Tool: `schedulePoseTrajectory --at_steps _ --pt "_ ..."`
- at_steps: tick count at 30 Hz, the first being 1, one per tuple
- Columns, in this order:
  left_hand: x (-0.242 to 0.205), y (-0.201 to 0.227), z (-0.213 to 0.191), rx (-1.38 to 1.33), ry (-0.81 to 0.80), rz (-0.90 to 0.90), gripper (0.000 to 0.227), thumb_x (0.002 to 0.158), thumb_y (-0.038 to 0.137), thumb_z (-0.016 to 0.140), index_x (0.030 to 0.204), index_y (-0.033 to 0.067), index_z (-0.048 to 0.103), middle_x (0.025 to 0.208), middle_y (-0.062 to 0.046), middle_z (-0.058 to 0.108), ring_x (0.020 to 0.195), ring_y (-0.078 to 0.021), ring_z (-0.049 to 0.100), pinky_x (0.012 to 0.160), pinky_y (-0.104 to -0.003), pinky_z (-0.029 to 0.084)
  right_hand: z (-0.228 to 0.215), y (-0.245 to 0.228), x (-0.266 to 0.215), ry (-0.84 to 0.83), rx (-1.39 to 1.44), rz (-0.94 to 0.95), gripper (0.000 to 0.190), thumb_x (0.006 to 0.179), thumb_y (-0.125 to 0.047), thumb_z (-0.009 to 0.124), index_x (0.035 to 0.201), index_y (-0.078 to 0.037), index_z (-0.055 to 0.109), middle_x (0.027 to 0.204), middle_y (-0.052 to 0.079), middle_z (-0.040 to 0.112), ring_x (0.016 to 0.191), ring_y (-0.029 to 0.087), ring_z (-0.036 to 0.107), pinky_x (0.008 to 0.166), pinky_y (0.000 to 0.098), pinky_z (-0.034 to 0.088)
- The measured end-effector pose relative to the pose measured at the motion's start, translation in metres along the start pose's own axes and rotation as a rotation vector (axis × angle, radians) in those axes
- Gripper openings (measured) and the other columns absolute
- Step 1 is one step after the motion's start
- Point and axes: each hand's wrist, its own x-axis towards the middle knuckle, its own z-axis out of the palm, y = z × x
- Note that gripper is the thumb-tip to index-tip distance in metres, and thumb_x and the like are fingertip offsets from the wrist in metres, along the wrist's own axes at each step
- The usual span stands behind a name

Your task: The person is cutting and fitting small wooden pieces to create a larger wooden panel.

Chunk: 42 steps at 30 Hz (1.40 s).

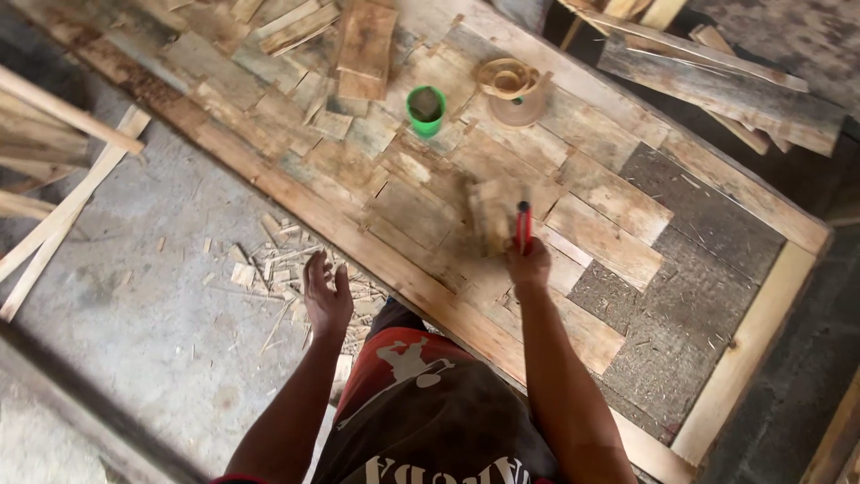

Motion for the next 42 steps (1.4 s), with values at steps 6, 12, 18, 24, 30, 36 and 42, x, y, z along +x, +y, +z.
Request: schedulePoseTrajectory --at_steps 6,12,18,24,30,36,42 --pt "0.13 -0.022 0.084 -0.471 -0.128 -0.311 0.026 0.106 0.023 0.06 0.12 0.0011 0.065 0.103 -0.011 0.076 0.079 -0.0163 0.075 0.063 -0.027 0.059 0.02 -0.019 -0.042 0.225 -0.363 -0.441 0.01 0.099 -0.013 0.066 0.107 -0.008 0.068 0.095 0.023 0.068 0.086 0.043 0.065 0.075 0.0524 0.051" --pt "0.245 -0.002 0.138 -0.786 -0.174 -0.792 0.022 0.105 0.024 0.06 0.115 0.0062 0.068 0.093 -0.005 0.075 0.062 -0.01 0.063 0.047 -0.022 0.042 0.028 -0.024 -0.072 0.161 -0.234 -0.332 0.017 0.094 -0.016 0.069 0.109 -0.01 0.066 0.099 0.019 0.072 0.091 0.04 0.069 0.079 0.0485 0.055" --pt "0.313 -0.04 0.201 -1.032 -0.05 -0.921 0.017 0.101 0.019 0.058 0.118 0.0177 0.058 0.091 -0.003 0.073 0.059 -0.012 0.064 0.044 -0.022 0.043 0.031 -0.054 -0.086 0.199 -0.328 -0.149 0.02 0.089 -0.017 0.073 0.108 -0.009 0.071 0.099 0.017 0.076 0.091 0.036 0.072 0.079 0.0449 0.056" --pt "0.296 -0.013 0.185 -0.893 -0.004 -0.682 0.017 0.105 0.021 0.06 0.112 0.0052 0.06 0.092 -0.01 0.069 0.058 -0.0116 0.056 0.044 -0.023 0.041 0.027 -0.057 -0.095 0.25 -0.237 -0.142 0.021 0.093 -0.01 0.064 0.112 -0.004 0.068 0.105 0.016 0.073 0.089 0.028 0.075 0.072 0.0375 0.061" --pt "0.174 -0.015 0.138 -0.37 -0.099 -0.12 0.026 0.11 0.023 0.064 0.124 0.0008 0.061 0.109 -0.012 0.07 0.088 -0.0173 0.063 0.072 -0.026 0.053 -0.022 -0.014 -0.094 0.5 -0.333 -0.124 0.014 0.095 -0.008 0.067 0.108 -0.004 0.071 0.104 0.015 0.073 0.084 0.024 0.074 0.069 0.0359 0.06" --pt "0.095 0.009 0.078 -0.136 -0.221 0.331 0.048 0.11 0.027 0.059 0.148 0.0038 0.04 0.156 -0.029 0.038 0.147 -0.0429 0.043 0.123 -0.055 0.046 -0.165 0.129 -0.079 1.001 -0.49 0.201 0.018 0.091 -0.012 0.07 0.106 -0.005 0.074 0.092 0.014 0.075 0.082 0.027 0.071 0.074 0.0421 0.058" --pt "0.062 -0.032 0.073 0.33 -0.044 0.157 0.075 0.113 0.051 0.061 0.157 -0.0014 0.032 0.167 -0.032 0.02 0.158 -0.0513 0.025 0.126 -0.069 0.03 -0.246 0.119 -0.06 0.724 -0.508 0.585 0.032 0.088 -0.047 0.082 0.097 -0.016 0.082 0.105 0.007 0.079 0.091 0.028 0.075 0.086 0.0415 0.057"
